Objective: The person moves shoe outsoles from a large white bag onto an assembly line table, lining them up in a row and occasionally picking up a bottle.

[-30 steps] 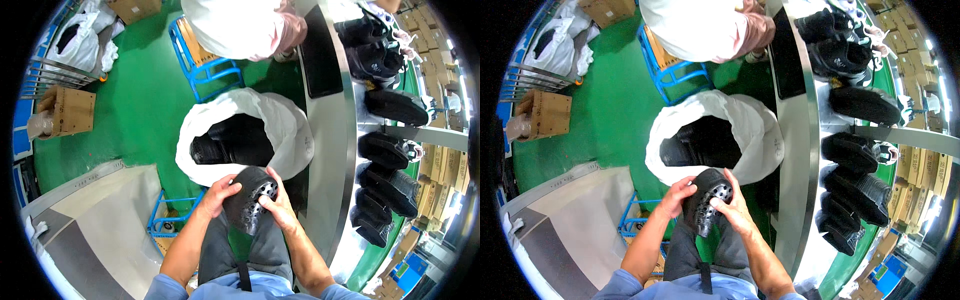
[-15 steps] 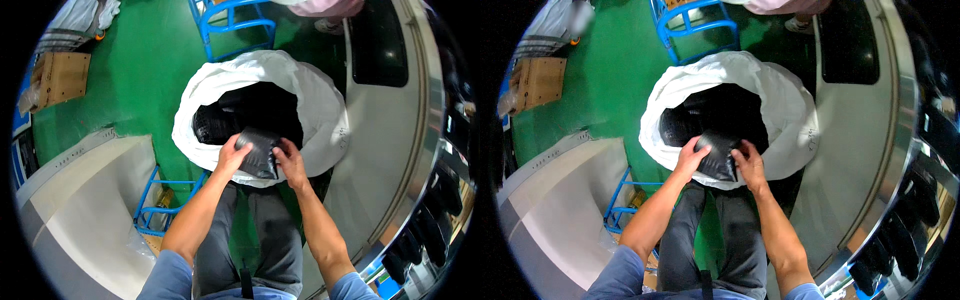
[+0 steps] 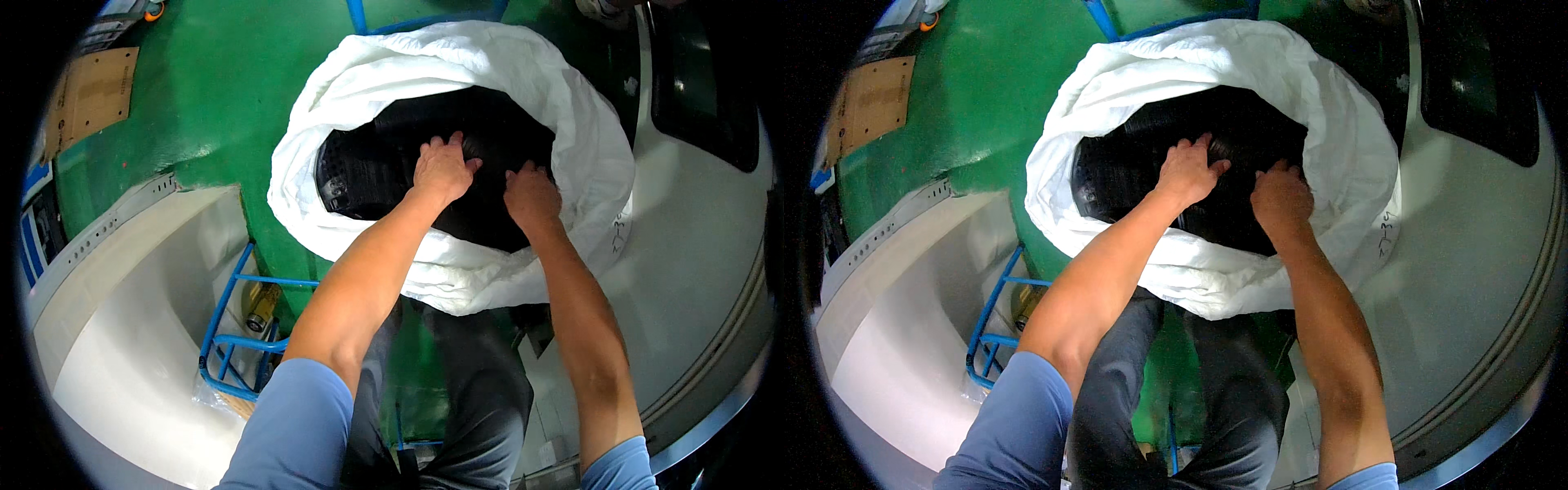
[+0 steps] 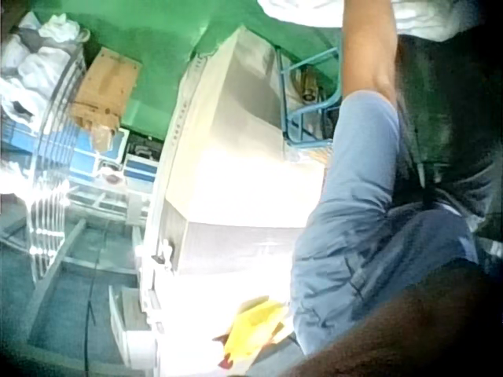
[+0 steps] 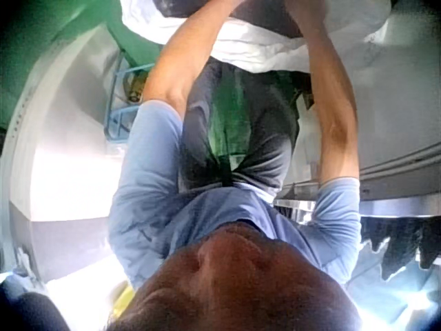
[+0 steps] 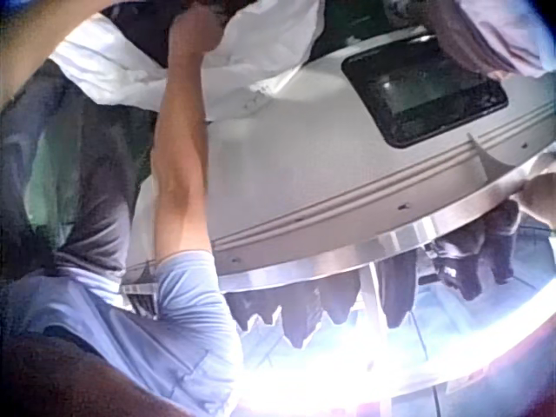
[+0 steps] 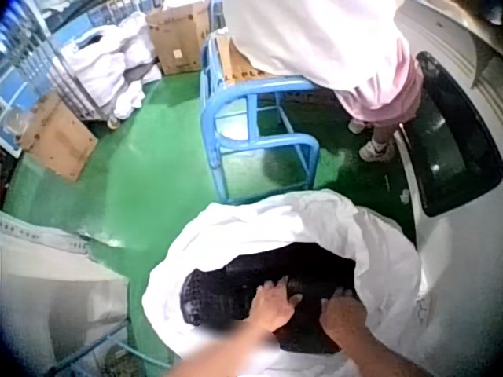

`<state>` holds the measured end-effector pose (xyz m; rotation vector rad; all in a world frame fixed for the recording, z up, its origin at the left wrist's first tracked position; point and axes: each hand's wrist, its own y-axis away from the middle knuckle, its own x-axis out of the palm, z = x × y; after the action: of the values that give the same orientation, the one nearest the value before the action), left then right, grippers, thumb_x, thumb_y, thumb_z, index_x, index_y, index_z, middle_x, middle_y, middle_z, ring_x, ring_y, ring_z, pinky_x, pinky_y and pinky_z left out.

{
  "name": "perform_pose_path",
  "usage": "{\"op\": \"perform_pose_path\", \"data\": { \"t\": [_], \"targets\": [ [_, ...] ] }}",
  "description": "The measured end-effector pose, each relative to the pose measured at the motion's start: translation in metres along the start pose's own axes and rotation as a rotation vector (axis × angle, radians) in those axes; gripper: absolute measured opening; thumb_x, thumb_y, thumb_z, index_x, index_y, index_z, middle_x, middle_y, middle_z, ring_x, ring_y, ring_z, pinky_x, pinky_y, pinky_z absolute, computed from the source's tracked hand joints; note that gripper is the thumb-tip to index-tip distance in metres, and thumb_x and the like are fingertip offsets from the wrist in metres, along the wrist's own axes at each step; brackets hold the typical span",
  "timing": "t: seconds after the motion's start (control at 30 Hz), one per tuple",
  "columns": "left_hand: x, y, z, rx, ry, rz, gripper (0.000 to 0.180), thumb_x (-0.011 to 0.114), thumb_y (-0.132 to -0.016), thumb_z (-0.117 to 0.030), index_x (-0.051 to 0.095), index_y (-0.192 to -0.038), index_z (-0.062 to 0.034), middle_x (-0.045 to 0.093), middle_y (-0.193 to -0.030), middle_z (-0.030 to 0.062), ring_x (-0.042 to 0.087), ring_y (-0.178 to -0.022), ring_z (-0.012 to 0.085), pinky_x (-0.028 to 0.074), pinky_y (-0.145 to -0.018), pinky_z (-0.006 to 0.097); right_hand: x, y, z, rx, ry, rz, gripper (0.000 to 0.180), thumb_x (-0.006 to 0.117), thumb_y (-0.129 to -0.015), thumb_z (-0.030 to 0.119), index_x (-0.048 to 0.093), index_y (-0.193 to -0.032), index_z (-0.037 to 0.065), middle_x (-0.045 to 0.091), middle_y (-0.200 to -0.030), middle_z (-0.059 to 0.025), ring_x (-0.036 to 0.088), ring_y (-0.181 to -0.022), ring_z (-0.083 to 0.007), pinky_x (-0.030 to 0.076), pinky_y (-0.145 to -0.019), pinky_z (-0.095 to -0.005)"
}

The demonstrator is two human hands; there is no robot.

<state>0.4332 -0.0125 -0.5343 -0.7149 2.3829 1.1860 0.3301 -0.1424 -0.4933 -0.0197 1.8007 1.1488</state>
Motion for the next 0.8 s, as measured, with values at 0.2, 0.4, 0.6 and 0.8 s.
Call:
{"op": "perform_pose_path", "data": {
  "t": [0.2,0.4,0.6,0.8],
  "targets": [
    [-0.063,-0.010,0.055,-0.048,-0.234,-0.408,0.018,0.069,-0.087,-0.018,0.073,-0.089,0.0002,0.071,-0.095,0.0267,0.068,-0.093,0.0449,0.055,-0.089,0.050,-0.021,0.004,-0.004,-0.292,0.120,-0.275,0.046,0.071,-0.094,0.022,0.057,-0.132,-0.002,0.062,-0.115,-0.0232,0.069,-0.094,-0.0376,0.059,-0.079,-0.0449],
    [-0.101,0.042,0.094,0.238,-0.153,-0.234,0.022,0.071,-0.085,-0.008,0.073,-0.105,-0.0004,0.069,-0.106,0.0223,0.065,-0.102,0.0418,0.053,-0.090,0.046,0.047,0.099,0.011,-0.315,-0.867,-0.156,0.039,0.073,-0.089,0.015,0.063,-0.123,-0.002,0.064,-0.123,-0.0218,0.063,-0.108,-0.0376,0.054,-0.089,-0.0474],
    [-0.090,0.090,0.088,0.406,-0.469,-0.449,0.042,0.076,-0.082,-0.009,0.065,-0.122,-0.0039,0.059,-0.125,0.0229,0.052,-0.120,0.0428,0.044,-0.101,0.053,0.106,0.134,0.036,-0.519,-0.512,-0.193,0.055,0.074,-0.086,0.023,0.059,-0.134,0.000,0.065,-0.126,-0.0211,0.049,-0.131,-0.0389,0.036,-0.112,-0.0510],
    [-0.098,0.040,0.149,-0.230,-0.084,-0.238,0.058,0.077,-0.088,-0.026,0.058,-0.134,0.0028,0.066,-0.115,0.0273,0.061,-0.111,0.0452,0.048,-0.100,0.049,0.073,0.135,0.046,-0.599,-0.280,0.729,0.059,0.069,-0.090,0.043,0.062,-0.129,-0.001,0.068,-0.117,-0.0243,0.059,-0.119,-0.0406,0.043,-0.107,-0.0519]
  ]
}}
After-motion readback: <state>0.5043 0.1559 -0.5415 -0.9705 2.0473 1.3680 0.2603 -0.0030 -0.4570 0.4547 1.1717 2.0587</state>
